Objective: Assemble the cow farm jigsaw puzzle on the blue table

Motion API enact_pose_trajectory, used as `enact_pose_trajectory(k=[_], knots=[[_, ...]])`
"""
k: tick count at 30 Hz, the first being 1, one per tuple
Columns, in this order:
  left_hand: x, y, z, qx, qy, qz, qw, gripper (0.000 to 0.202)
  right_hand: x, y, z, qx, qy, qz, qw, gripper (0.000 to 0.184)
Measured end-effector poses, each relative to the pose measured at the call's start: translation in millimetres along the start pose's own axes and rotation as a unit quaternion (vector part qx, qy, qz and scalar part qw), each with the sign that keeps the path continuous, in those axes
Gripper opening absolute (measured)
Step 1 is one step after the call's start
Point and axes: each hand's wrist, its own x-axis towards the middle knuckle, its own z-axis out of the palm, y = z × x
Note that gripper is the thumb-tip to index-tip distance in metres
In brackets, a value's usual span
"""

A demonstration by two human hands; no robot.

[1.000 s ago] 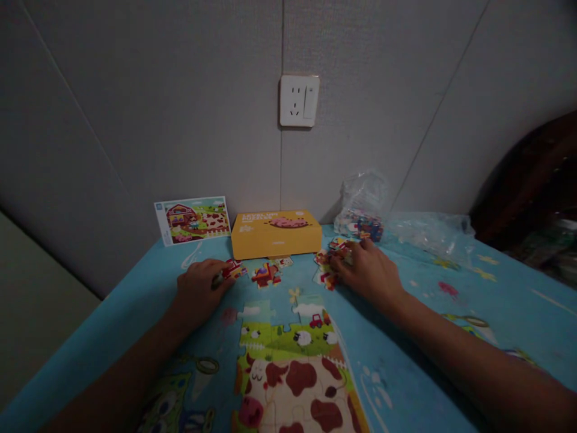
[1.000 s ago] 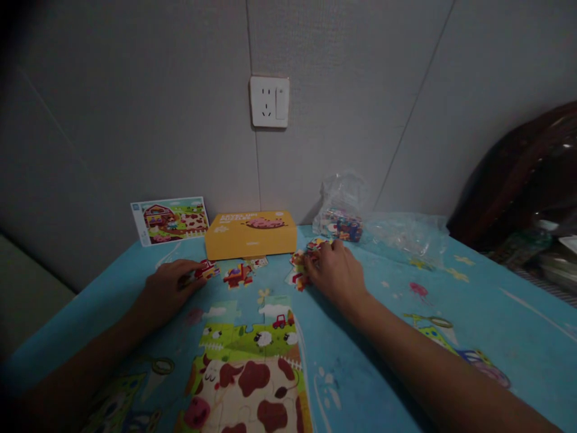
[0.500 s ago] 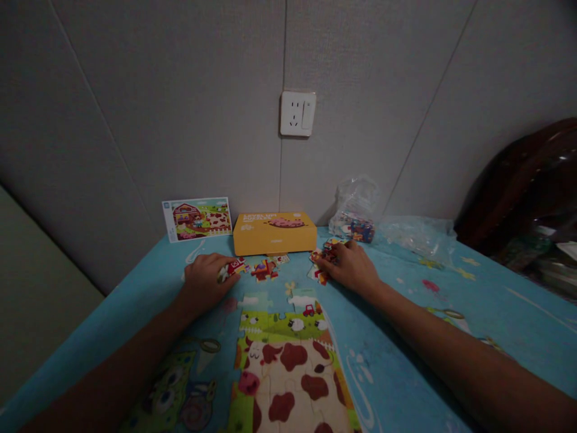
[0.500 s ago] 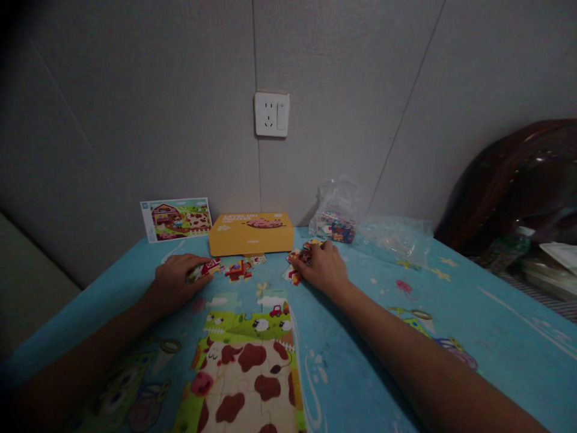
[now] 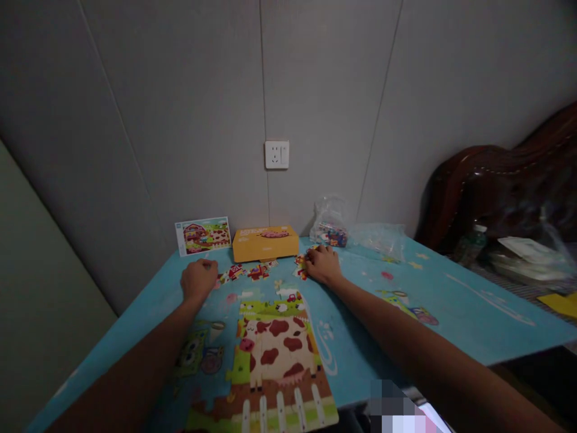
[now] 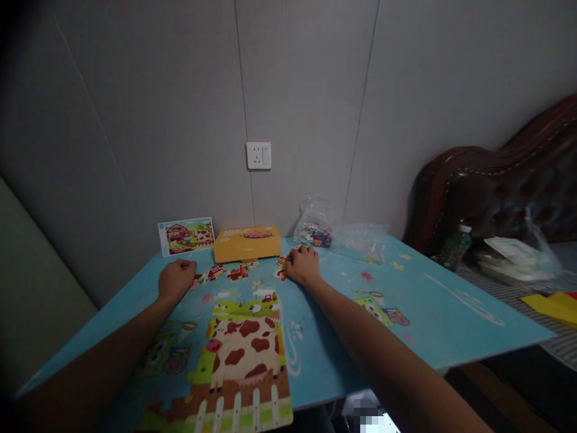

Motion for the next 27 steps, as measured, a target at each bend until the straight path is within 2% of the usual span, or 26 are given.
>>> enact_pose_trajectory(k=[3, 8, 11, 12, 14, 15, 20, 27], knots=[[-2, 5, -4.2, -0.007, 0.045, 0.029, 0.999, 0.028, 2, 1, 1, 0.013, -0.007, -0.025, 1.0, 0.04], [-13, 27, -9.8, -0.063, 0.048, 0.214, 0.973, 0.018, 11, 3, 9, 0.038, -0.038, -0.086, 0.995, 0.05], [-35, 45, -8.5, -0.112, -0.005, 0.322, 0.94, 0.02, 14, 2, 10, 0.053, -0.045, -0.092, 0.993, 0.053], [-42, 49, -7.4, -0.14, -0.041, 0.373, 0.916, 0.02, 14, 2, 10, 0.058, -0.047, -0.091, 0.993, 0.057], [-54, 56, -4.1, -0.17, -0.078, 0.43, 0.884, 0.021, 14, 2, 9, 0.07, -0.056, -0.094, 0.992, 0.062], [-58, 57, -1.8, -0.172, -0.078, 0.434, 0.881, 0.021, 14, 3, 9, 0.077, -0.061, -0.098, 0.99, 0.064], [-56, 53, 11.3, -0.106, -0.026, 0.352, 0.93, 0.018, 12, 6, 9, 0.095, -0.082, -0.106, 0.986, 0.069], [-58, 58, 19.2, -0.033, -0.009, 0.308, 0.951, 0.013, 21, -2, 10, 0.091, -0.087, -0.081, 0.989, 0.072]])
